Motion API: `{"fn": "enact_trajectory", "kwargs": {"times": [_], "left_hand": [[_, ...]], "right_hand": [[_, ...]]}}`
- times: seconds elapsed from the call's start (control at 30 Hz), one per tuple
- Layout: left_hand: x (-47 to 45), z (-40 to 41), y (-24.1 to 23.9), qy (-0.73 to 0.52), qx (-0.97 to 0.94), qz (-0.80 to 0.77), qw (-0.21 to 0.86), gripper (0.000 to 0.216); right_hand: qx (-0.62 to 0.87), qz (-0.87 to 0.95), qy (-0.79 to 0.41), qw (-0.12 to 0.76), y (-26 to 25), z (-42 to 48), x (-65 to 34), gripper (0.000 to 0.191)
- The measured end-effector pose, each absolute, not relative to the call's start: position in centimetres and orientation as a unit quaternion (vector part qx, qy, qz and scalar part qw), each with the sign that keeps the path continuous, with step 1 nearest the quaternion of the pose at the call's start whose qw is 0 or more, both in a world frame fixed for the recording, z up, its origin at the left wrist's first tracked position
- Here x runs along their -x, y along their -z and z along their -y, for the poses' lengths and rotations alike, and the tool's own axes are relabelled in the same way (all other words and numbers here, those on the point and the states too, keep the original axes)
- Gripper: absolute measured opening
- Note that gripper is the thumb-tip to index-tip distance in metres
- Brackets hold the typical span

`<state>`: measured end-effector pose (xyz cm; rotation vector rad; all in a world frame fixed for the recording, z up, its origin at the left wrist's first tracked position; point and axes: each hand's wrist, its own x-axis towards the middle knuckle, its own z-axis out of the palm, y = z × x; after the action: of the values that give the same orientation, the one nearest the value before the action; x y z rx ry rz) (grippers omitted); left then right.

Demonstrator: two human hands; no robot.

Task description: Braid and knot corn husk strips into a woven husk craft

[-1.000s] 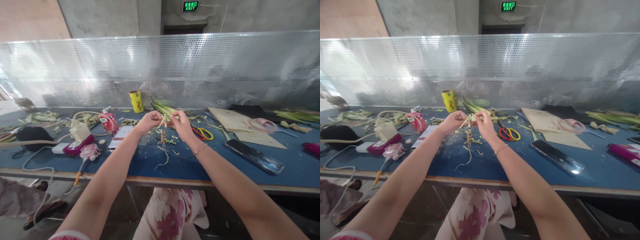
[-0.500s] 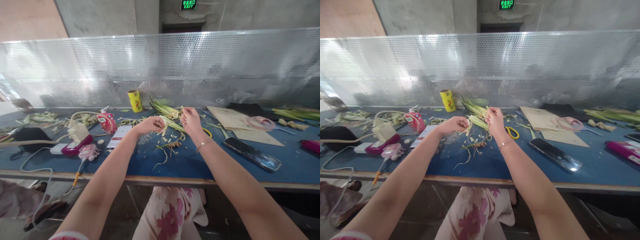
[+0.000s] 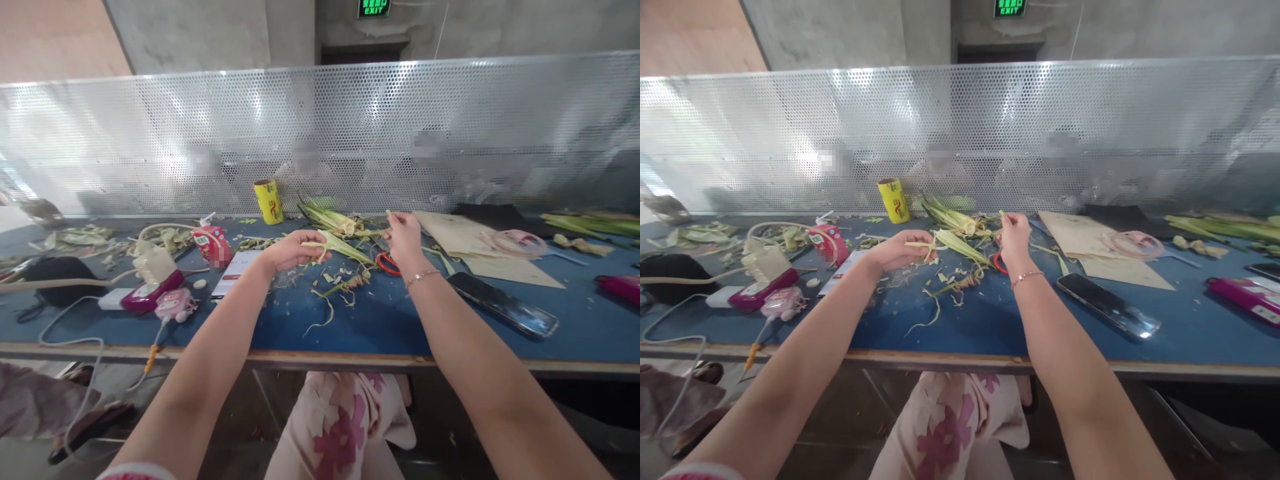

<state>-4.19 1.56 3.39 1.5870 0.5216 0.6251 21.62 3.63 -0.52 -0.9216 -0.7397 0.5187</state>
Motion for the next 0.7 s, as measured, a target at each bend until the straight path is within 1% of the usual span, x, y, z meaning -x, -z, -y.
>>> {"fn": "enact_trajectory", "kwargs": {"times": [0.1,0.17,0.23,0.27,0.3,0.37,0.5,0.6,0.7], "left_hand": [[3.9,-1.6,-3.2,-0.337,-0.648,-0.219,0.647,0.029],[3.7,-1.6,-3.2,-0.365,-0.631,-0.214,0.650,0.027],[3.5,-1.6,-3.1,-0.381,-0.622,-0.217,0.648,0.026],[3.5,-1.6,-3.1,-0.387,-0.621,-0.218,0.646,0.025],[3.4,-1.7,-3.1,-0.393,-0.622,-0.216,0.642,0.025],[3.4,-1.8,-2.9,-0.396,-0.636,-0.207,0.629,0.025],[3.4,-2.2,-2.5,-0.371,-0.695,-0.209,0.580,0.026],[3.2,-2.4,-2.3,-0.371,-0.713,-0.219,0.553,0.027],[3.1,-2.6,-2.2,-0.390,-0.709,-0.220,0.545,0.030]], "right_hand": [[0.495,0.462,-0.093,0.730,0.8,-3.6,-22.1,0.011],[0.504,0.518,-0.012,0.691,0.6,-3.3,-21.7,0.009],[0.493,0.557,0.035,0.668,0.2,-2.7,-21.0,0.008],[0.482,0.572,0.038,0.662,0.0,-2.4,-20.6,0.007],[0.468,0.588,0.023,0.659,-0.3,-2.0,-20.1,0.005],[0.439,0.613,-0.047,0.656,-0.6,-1.5,-19.1,0.003],[0.382,0.618,-0.187,0.661,-0.7,-0.7,-16.8,0.011],[0.345,0.616,-0.242,0.665,-0.6,-0.3,-15.5,0.013],[0.332,0.604,-0.267,0.673,-0.6,0.0,-14.8,0.015]]}}
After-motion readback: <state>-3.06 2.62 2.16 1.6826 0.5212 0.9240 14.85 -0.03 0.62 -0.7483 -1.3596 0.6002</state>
